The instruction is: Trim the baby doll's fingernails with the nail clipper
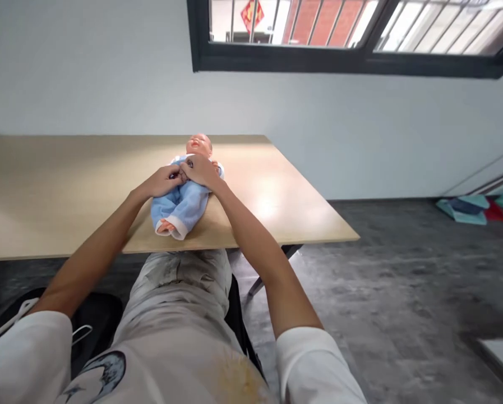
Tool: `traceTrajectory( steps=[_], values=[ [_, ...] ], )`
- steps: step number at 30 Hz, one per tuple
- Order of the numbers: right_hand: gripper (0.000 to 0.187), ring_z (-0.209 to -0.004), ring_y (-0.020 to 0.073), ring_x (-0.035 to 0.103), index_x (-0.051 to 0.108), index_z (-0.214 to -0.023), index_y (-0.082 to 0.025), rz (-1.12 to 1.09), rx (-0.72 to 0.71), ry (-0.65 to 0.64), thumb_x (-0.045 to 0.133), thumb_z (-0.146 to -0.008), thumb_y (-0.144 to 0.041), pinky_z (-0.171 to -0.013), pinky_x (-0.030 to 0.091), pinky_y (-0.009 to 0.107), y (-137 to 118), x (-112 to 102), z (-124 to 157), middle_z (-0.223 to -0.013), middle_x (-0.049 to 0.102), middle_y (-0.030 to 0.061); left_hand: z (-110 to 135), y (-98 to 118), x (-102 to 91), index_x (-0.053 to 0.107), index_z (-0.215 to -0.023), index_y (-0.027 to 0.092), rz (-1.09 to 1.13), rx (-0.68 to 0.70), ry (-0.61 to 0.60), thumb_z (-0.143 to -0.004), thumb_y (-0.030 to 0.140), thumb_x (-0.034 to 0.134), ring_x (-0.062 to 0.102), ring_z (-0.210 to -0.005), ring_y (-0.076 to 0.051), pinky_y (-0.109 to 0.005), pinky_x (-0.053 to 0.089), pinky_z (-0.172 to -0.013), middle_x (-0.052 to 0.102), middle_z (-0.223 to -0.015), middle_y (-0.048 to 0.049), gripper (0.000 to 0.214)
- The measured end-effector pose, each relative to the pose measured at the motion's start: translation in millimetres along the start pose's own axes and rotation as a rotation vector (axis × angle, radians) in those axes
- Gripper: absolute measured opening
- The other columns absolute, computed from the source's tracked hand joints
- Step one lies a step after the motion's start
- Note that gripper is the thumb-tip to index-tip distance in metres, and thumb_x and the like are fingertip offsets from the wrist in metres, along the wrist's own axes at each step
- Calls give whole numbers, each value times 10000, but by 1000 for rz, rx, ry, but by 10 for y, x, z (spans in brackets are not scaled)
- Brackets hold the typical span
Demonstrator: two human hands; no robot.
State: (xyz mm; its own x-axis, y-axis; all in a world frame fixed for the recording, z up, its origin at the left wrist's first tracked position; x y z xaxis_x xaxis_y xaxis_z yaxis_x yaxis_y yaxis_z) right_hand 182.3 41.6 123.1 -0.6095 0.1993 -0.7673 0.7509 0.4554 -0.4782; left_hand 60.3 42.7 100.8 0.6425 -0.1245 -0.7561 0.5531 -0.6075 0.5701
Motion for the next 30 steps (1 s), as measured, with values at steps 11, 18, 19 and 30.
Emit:
traceTrajectory(
  steps=[11, 18, 19, 30],
  values=[
    [306, -897, 224, 702, 694, -800, -220, -26, 61, -22, 587, -1086, -240, -865, 503, 335, 19, -11, -1, -848, 752, 37, 32, 54, 10, 674, -883, 224, 17, 7, -32, -842, 341, 600, 692, -905, -247, -396, 577, -946, 773, -950, -45, 144],
    [301, -914, 226, 706, 675, -791, -228, -19, 54, 4, 597, -1081, -229, -845, 488, 335, 26, -7, 7, -868, 765, 42, 30, 58, 11, 674, -889, 219, -1, 15, -32, -861, 293, 608, 697, -917, -253, -408, 569, -942, 772, -962, -56, 103],
    [310, -909, 225, 705, 660, -782, -232, -19, 57, 3, 597, -1085, -234, -834, 481, 335, 29, -4, 7, -862, 762, 40, 35, 59, 16, 676, -890, 219, 0, 16, -33, -866, 289, 609, 698, -913, -252, -403, 568, -932, 770, -957, -55, 99],
    [287, -857, 235, 684, 616, -751, -243, -96, 45, 42, 609, -1035, -206, -853, 510, 354, 24, -1, 27, -824, 748, 46, 106, 408, -52, 667, -876, 211, -242, 165, -60, -864, 206, 615, 711, -956, -301, -442, 582, -935, 774, -1014, -108, 54]
  ],
)
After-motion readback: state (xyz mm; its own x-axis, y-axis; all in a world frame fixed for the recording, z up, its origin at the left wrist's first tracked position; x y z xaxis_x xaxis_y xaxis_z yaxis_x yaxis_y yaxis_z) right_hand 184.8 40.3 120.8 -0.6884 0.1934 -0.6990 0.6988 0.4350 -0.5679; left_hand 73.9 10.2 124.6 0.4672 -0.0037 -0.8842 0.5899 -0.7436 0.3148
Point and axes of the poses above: each hand's wrist, its own z-axis away from the middle knuckle, its own x-axis out of the palm, y = z × x, the point moved 9 cm from there along -z, towards the middle knuckle
